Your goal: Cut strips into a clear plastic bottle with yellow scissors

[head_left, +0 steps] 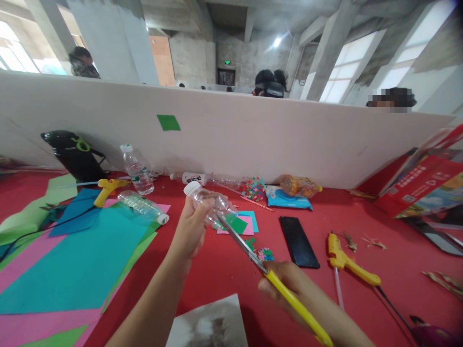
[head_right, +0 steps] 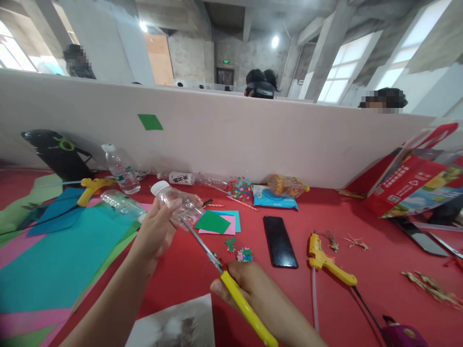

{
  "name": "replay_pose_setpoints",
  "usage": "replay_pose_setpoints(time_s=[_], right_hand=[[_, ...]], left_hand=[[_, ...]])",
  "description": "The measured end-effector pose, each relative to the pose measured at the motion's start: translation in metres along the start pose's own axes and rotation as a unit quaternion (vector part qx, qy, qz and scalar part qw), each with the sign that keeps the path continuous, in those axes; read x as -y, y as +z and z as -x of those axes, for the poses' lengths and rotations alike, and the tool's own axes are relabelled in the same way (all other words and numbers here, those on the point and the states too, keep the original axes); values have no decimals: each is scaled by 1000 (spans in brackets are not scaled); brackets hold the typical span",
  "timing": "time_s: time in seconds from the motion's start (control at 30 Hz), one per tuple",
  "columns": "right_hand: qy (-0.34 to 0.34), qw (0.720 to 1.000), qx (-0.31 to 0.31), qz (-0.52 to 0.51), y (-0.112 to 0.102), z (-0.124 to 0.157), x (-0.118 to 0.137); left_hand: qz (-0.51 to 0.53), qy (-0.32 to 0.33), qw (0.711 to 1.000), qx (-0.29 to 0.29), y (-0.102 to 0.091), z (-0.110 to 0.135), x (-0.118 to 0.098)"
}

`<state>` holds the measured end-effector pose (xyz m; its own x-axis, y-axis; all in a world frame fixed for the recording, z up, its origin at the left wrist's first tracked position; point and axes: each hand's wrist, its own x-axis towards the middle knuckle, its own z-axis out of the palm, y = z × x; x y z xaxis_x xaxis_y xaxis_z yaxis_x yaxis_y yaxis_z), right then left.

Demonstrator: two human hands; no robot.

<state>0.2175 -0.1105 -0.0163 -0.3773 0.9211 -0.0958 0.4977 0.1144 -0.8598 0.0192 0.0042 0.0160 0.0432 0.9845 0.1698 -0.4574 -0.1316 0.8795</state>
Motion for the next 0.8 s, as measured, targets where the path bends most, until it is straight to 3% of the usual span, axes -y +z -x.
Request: replay_pose_setpoints(time_s=[0.27, 0.57, 0.8], right_hand=[[-27, 999, 36, 10, -6, -1, 11], [-15, 1000, -7, 10, -2, -10, 6], [-12, 1000, -1, 1, -5, -12, 2]], left_hand=[[-36, 13, 999, 27, -3, 1, 0], [-59, 35, 996, 52, -6, 2, 3], [-58, 51, 995, 55, -7, 1, 1]])
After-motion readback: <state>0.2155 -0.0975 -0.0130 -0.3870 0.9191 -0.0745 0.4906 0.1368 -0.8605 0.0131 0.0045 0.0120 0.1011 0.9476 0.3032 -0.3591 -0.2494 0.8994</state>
